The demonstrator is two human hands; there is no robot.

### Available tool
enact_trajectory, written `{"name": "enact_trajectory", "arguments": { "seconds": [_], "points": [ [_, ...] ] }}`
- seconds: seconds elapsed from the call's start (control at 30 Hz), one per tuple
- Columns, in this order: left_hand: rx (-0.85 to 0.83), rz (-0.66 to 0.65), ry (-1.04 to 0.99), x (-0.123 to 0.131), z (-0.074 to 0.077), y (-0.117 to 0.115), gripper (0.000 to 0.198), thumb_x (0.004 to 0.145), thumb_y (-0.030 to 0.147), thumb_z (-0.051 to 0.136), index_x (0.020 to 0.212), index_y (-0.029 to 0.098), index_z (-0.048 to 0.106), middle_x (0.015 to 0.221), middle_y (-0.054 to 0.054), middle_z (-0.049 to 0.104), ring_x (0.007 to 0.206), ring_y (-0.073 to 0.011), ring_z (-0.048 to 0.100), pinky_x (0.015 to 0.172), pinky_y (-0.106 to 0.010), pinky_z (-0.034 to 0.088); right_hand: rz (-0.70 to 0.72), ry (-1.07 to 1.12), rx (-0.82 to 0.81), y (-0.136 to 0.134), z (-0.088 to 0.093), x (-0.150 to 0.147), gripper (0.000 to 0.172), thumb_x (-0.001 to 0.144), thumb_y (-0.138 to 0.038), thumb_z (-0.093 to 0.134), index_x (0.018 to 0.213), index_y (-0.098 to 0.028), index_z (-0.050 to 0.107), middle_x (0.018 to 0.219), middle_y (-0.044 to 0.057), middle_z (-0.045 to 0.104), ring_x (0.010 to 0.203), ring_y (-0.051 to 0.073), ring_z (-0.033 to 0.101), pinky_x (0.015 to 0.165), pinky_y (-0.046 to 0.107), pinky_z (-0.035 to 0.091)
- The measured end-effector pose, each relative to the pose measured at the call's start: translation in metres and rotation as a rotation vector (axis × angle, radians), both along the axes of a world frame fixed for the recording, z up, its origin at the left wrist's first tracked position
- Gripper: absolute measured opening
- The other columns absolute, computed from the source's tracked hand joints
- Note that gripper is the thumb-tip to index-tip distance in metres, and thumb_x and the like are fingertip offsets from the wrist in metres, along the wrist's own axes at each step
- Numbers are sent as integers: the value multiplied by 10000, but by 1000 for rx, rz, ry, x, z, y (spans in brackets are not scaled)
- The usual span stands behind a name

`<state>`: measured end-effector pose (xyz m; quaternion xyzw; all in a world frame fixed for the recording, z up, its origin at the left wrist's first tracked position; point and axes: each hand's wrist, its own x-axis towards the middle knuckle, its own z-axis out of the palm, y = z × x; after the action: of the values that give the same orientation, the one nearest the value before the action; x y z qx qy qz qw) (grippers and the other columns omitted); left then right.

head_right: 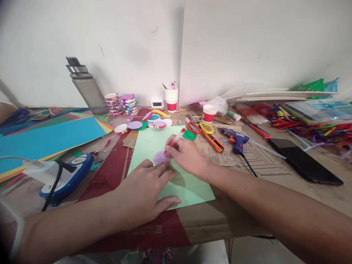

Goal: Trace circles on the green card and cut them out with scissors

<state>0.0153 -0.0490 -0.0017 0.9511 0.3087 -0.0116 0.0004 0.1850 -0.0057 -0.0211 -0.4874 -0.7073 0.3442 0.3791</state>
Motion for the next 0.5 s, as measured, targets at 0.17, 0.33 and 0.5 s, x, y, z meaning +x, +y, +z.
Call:
{"name": "enact_trajectory", "arguments": {
  "seconds": [0.17,0.33,0.5],
  "points": [
    [2,15,-39,-3,6,5,513,966,568,405,1130,153,657,1073,-144,718,964,-310,671,889,-505,472,4,-2,-7,2,-6,1,104,920,-271,505,844,-215,549,772,3,654,758,170,654,726,300,486],
    [18,67,-225,-8,4,21,309,999,353,433,1153,189,644,1153,-87,702,1008,-245,658,889,-428,484,22,-9,43,4,-10,3,122,919,-312,498,851,-216,534,756,-10,630,732,162,602,706,291,455],
    [-46,245,-412,-15,7,56,262,940,224,448,960,177,706,988,-59,728,954,-205,644,860,-337,479,22,-20,63,4,-12,5,136,913,-313,493,842,-205,537,765,-5,620,735,161,587,725,299,442]
  ]
}}
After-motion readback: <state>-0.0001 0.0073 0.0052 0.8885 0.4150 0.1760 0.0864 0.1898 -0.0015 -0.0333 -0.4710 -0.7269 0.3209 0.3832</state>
